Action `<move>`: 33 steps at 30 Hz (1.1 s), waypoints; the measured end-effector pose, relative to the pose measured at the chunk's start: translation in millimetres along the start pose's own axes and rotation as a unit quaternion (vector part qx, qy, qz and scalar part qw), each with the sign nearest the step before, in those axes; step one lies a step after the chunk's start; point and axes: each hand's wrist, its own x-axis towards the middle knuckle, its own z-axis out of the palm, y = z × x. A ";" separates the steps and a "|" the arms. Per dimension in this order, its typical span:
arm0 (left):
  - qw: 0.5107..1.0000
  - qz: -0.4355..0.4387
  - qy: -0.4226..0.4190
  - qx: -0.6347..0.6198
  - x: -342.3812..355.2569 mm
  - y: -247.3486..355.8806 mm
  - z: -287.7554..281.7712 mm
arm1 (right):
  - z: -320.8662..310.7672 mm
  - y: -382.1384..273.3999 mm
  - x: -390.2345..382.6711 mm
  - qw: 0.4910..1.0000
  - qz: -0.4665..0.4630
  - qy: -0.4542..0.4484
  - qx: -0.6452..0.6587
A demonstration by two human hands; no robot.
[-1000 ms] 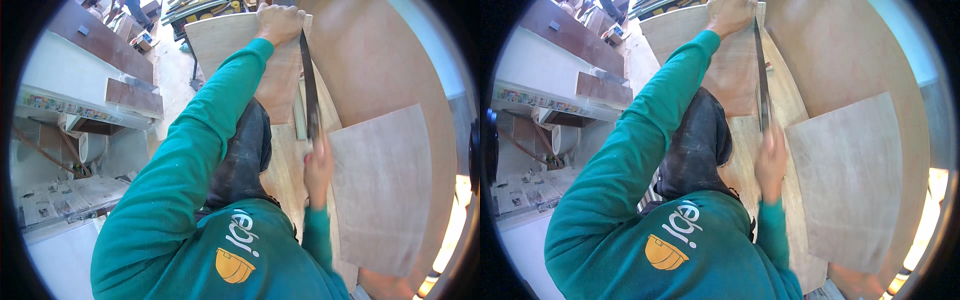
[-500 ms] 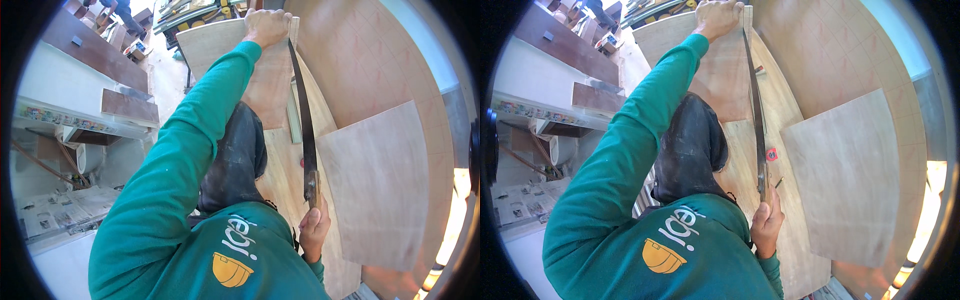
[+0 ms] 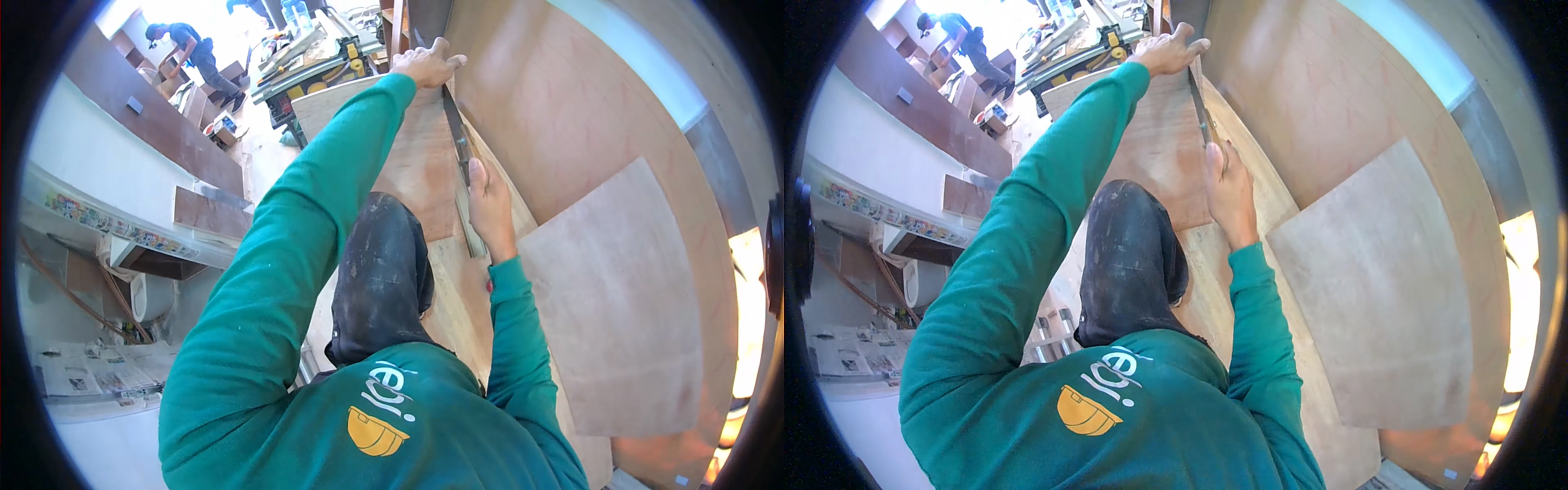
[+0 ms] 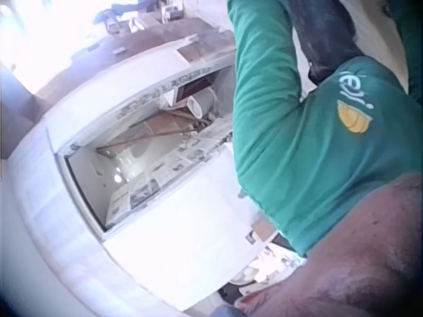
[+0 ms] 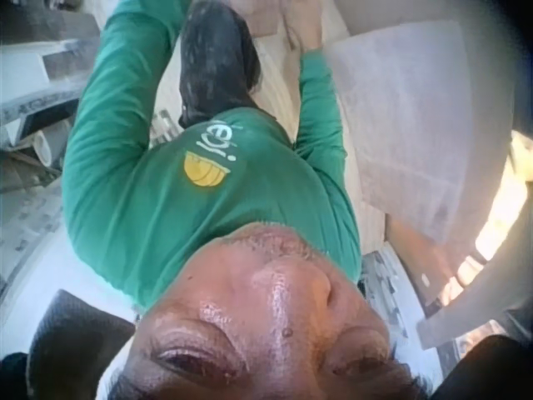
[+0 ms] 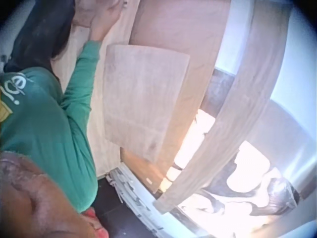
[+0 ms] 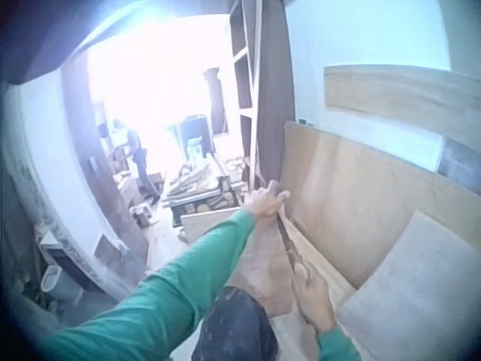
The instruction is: The person uses a hand saw to cut a piece of plywood on a workbench. They guide the saw along a marked line, then lift the cut piece and place it aside. The person also handles a smaller rectangular piece of wood, moving it on the workbench.
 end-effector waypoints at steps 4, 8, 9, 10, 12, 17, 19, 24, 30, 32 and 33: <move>0.996 0.030 -0.080 0.036 35.4 -15.3 37.4 | -2.0 -16.6 0.5 1.000 0.002 0.017 -0.012; 0.992 0.047 -0.086 0.083 66.4 -63.7 72.1 | 2.8 -17.1 -42.1 1.000 0.011 0.020 0.020; 0.992 0.050 -0.086 0.078 63.4 -47.4 77.7 | -5.4 -3.5 -70.0 0.999 0.001 0.044 0.022; 0.994 0.037 -0.086 0.060 48.1 -17.5 73.2 | -25.3 -1.2 -102.1 0.998 0.051 0.025 -0.007; 0.997 -0.014 -0.072 0.038 6.0 13.0 33.7 | -61.2 5.4 -175.7 0.997 0.062 0.005 -0.053; 0.998 0.015 0.008 0.061 -5.8 -3.3 41.4 | -91.4 -21.6 -219.0 0.985 0.171 -0.032 0.012; 0.998 0.010 -0.009 0.055 -4.4 2.0 40.4 | -65.4 -4.3 -166.9 0.996 0.090 -0.012 0.006; 0.999 0.001 -0.013 0.048 3.6 17.3 37.1 | -13.6 4.5 -10.9 0.999 -0.017 0.017 -0.030; 0.999 -0.001 -0.008 0.043 -5.1 7.8 39.2 | -53.5 18.2 -141.4 0.995 0.087 -0.020 -0.031; 0.999 -0.013 -0.018 0.040 -14.4 14.4 30.5 | -88.8 1.8 -215.3 0.990 0.135 -0.031 -0.038; 0.999 -0.015 -0.023 0.040 -16.1 18.6 27.3 | -91.9 -1.5 -225.9 0.991 0.132 -0.021 -0.033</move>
